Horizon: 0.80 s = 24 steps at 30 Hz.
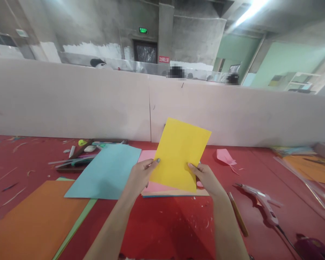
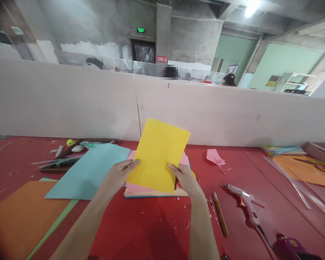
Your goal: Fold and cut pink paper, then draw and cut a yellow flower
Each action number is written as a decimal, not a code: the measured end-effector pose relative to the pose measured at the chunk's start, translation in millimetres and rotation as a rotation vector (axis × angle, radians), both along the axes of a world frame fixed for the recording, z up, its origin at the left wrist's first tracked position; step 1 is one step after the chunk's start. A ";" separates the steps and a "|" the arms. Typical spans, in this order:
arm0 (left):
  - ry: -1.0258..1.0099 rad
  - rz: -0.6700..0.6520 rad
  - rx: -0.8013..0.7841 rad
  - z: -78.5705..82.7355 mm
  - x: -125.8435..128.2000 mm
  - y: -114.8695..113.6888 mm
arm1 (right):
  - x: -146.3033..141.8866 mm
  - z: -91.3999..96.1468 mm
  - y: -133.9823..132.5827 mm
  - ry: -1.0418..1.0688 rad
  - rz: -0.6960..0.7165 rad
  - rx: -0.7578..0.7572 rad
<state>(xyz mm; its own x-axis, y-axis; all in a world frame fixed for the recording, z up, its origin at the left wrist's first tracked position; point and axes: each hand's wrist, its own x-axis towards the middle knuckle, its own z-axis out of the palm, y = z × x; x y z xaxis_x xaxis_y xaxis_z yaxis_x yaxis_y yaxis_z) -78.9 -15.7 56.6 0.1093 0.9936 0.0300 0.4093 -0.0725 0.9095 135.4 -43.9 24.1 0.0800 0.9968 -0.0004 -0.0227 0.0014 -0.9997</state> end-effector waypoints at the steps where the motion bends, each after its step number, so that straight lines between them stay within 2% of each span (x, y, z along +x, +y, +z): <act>1: -0.001 -0.006 -0.003 -0.3 -0.8 0.5 | -0.3 -0.2 -0.2 0.013 -0.026 0.000; 7: 0.006 0.018 -0.036 1.3 -3.1 2.0 | 4.1 1.6 -0.3 0.065 -0.009 -0.022; 13: -0.213 0.023 -0.057 -6.1 0.3 9.5 | 3.7 0.1 4.7 0.091 -0.082 0.012; 17: -0.162 -0.002 -0.123 -9.1 2.5 11.8 | 1.9 0.7 4.5 0.091 -0.071 0.001; 24: -0.131 -0.085 -0.122 -8.0 4.0 6.0 | 3.0 -0.6 5.0 0.088 -0.032 -0.020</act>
